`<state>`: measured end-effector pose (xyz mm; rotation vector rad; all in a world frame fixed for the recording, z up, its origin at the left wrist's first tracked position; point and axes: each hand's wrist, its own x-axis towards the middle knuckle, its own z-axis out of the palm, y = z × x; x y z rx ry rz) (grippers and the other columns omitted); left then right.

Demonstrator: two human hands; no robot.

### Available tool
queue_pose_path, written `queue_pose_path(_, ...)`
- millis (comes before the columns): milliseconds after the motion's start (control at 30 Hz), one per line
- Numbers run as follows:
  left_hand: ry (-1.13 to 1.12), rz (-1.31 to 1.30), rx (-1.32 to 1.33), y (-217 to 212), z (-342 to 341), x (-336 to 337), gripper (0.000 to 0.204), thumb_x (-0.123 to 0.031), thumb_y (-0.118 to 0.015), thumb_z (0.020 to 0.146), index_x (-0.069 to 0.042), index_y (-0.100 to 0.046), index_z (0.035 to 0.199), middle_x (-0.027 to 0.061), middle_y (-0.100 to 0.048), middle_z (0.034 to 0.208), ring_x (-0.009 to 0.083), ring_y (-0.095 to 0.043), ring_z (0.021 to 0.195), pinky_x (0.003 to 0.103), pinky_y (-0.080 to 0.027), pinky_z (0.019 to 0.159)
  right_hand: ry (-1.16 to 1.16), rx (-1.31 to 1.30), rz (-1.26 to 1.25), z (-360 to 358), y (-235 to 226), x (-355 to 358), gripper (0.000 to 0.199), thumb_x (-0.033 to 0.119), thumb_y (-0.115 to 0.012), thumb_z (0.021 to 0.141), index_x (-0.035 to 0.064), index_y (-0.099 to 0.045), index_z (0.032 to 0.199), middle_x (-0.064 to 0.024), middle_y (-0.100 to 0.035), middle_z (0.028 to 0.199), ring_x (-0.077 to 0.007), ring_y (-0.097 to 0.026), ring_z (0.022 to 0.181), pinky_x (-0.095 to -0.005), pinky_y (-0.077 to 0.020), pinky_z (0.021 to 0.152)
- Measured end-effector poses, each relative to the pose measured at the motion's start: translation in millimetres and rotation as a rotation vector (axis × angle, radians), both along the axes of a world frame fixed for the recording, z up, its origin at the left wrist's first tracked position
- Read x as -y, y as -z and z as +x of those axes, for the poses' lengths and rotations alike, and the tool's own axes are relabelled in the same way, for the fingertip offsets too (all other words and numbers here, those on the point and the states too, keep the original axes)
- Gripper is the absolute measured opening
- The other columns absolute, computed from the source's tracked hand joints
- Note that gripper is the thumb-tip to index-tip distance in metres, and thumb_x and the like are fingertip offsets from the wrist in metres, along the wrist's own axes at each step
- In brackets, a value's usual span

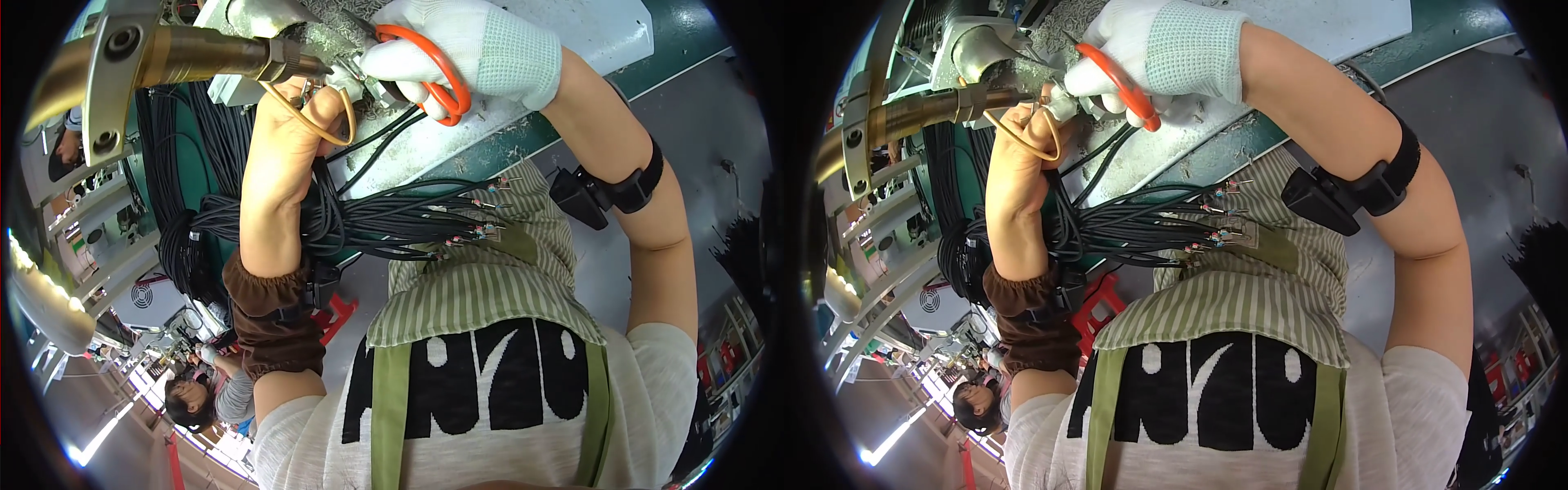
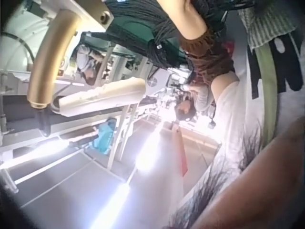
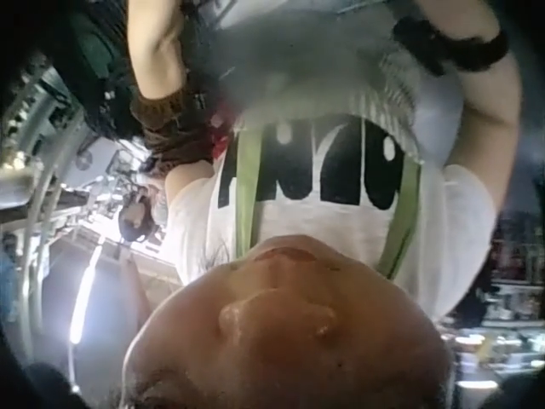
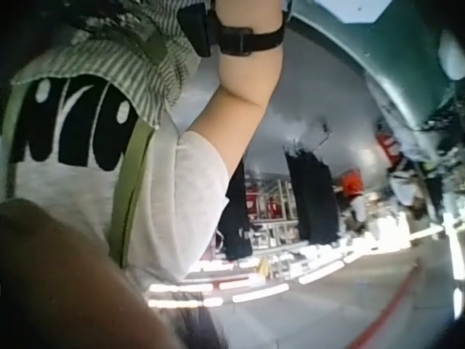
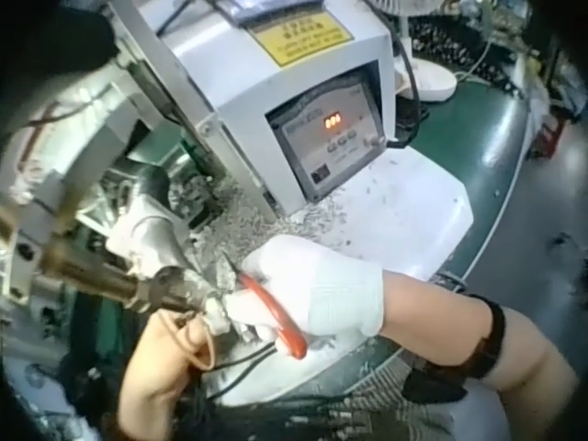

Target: The person trims the ends of wires with shears, places the wire bundle into a machine to press on connectors, and then cuts off excess wire with the shears. This process is repeated for each wire in the bundle before the person sets the bundle aside and picks up another.

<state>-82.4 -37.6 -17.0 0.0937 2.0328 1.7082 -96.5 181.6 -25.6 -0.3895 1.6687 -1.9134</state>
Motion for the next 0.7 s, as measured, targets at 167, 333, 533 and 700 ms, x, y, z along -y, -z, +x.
queue_pose_path(167,-0.002,0.005,-0.02,0.8,4.9,0.0,0.039,-0.035,-0.068,0.086,-0.008,-0.05,0.066,-0.0048,-0.042,0.054,0.0029,-0.035,0.045,0.019,-0.024,0.041,-0.021,0.002,-0.021,-0.7,4.1,-0.6,0.033,0.024,-0.063,0.087,-0.0035,-0.059,0.069,-0.0088,-0.057,0.053,-0.017,-0.056,0.043,-0.0284,-0.0418,0.041)
queue_pose_path(333,0.056,0.049,-0.009,7.0,3.9,7.7,0.041,-0.036,-0.068,0.086,-0.009,-0.049,0.062,-0.0051,-0.04,0.052,0.0035,-0.034,0.044,0.02,-0.023,0.04,-0.043,-0.026,-0.007,-2.0,6.0,-1.5,0.032,0.023,-0.062,0.087,-0.0028,-0.059,0.067,-0.0081,-0.056,0.052,-0.0166,-0.056,0.043,-0.0282,-0.0416,0.041)
queue_pose_path(533,0.044,0.058,-0.007,2.9,4.5,2.0,0.042,-0.036,-0.068,0.086,-0.009,-0.047,0.061,-0.005,-0.039,0.052,0.004,-0.032,0.043,0.02,-0.022,0.04,-0.021,0.082,-0.087,1.8,3.5,-3.3,0.034,0.023,-0.061,0.087,-0.0025,-0.059,0.065,-0.0081,-0.056,0.052,-0.0154,-0.056,0.043,-0.0278,-0.0412,0.041)
queue_pose_path(700,-0.01,0.094,0.07,4.6,7.0,2.6,0.036,-0.033,-0.065,0.088,-0.007,-0.049,0.07,-0.0015,-0.045,0.059,0.0051,-0.035,0.048,0.02,-0.022,0.041,-0.047,0.116,-0.048,3.5,-0.9,-6.9,0.026,0.021,-0.062,0.085,-0.0004,-0.06,0.071,-0.0082,-0.055,0.055,-0.0176,-0.055,0.046,-0.0297,-0.0417,0.044)
